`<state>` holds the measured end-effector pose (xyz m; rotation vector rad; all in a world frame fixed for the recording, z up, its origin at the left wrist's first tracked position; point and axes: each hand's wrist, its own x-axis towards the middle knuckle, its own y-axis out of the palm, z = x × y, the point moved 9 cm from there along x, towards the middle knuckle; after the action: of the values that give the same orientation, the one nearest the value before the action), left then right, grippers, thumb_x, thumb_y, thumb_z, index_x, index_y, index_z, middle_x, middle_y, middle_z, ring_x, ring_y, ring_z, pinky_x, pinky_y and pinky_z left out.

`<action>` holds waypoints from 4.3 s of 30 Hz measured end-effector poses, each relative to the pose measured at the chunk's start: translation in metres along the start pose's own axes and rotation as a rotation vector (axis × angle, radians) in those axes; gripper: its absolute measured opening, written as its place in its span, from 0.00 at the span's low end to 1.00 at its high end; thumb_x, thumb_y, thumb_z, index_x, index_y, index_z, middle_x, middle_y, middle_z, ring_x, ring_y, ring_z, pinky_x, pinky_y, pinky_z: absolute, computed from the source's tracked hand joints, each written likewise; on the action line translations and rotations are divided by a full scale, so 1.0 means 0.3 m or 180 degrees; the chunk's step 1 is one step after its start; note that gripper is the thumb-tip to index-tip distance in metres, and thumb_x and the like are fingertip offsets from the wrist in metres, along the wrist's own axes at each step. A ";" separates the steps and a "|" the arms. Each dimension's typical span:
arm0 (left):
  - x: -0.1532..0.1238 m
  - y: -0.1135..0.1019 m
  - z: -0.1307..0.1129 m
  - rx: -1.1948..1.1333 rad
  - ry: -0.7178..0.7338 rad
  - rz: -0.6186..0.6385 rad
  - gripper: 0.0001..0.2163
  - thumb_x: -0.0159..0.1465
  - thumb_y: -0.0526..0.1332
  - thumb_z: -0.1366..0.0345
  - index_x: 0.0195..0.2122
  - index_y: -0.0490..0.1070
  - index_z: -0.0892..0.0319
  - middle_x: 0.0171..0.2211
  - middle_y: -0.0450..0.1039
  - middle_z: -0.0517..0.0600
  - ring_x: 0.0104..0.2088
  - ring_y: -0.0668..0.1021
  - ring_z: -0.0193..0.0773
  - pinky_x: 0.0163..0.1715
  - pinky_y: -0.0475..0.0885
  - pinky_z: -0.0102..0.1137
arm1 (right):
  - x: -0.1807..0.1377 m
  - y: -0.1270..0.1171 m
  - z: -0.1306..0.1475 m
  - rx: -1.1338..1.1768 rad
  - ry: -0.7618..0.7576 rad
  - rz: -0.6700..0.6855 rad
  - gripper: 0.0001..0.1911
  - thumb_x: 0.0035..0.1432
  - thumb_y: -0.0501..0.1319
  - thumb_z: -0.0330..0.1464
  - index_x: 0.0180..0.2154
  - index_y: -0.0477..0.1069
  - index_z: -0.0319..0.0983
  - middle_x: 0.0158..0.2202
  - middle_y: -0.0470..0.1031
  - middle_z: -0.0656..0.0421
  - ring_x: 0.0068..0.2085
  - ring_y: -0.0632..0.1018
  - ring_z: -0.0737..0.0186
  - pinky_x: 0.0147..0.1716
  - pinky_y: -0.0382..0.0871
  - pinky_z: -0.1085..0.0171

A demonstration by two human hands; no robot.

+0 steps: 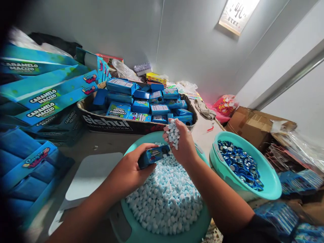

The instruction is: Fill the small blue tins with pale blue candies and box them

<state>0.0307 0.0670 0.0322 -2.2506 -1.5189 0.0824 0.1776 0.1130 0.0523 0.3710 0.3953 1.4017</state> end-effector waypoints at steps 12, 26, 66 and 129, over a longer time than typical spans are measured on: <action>-0.007 0.018 0.008 0.0032 -0.0017 0.0155 0.24 0.61 0.58 0.70 0.58 0.66 0.50 0.50 0.75 0.49 0.36 0.77 0.38 0.38 0.71 0.32 | 0.005 0.002 0.007 -0.0079 -0.0165 -0.0015 0.15 0.52 0.69 0.42 0.37 0.73 0.40 0.26 0.75 0.64 0.24 0.74 0.70 0.22 0.69 0.72; -0.002 0.013 0.004 -0.0084 -0.0010 0.0042 0.22 0.60 0.58 0.71 0.56 0.68 0.51 0.46 0.76 0.51 0.44 0.78 0.44 0.47 0.72 0.37 | -0.009 0.019 0.026 -0.0102 -0.0303 0.0233 0.14 0.53 0.69 0.42 0.35 0.76 0.39 0.30 0.77 0.61 0.31 0.78 0.67 0.32 0.75 0.68; -0.017 -0.005 -0.012 0.0028 0.0538 -0.0226 0.20 0.65 0.57 0.67 0.59 0.62 0.53 0.56 0.71 0.52 0.55 0.74 0.45 0.55 0.68 0.38 | -0.062 0.114 0.002 -0.0310 -0.0342 0.1137 0.17 0.60 0.62 0.46 0.26 0.76 0.41 0.29 0.74 0.59 0.33 0.76 0.59 0.41 0.73 0.58; -0.035 -0.030 -0.056 0.0445 0.0333 -0.0762 0.22 0.57 0.66 0.66 0.54 0.71 0.57 0.49 0.77 0.54 0.50 0.78 0.47 0.54 0.71 0.38 | -0.074 0.093 0.045 -0.4368 -0.1879 0.2199 0.09 0.56 0.57 0.28 0.24 0.71 0.38 0.27 0.70 0.59 0.28 0.71 0.64 0.29 0.63 0.65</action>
<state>0.0234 0.0551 0.0490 -1.9209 -1.6591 0.0002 0.1571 0.0946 0.0785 -0.2702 -1.2627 1.7876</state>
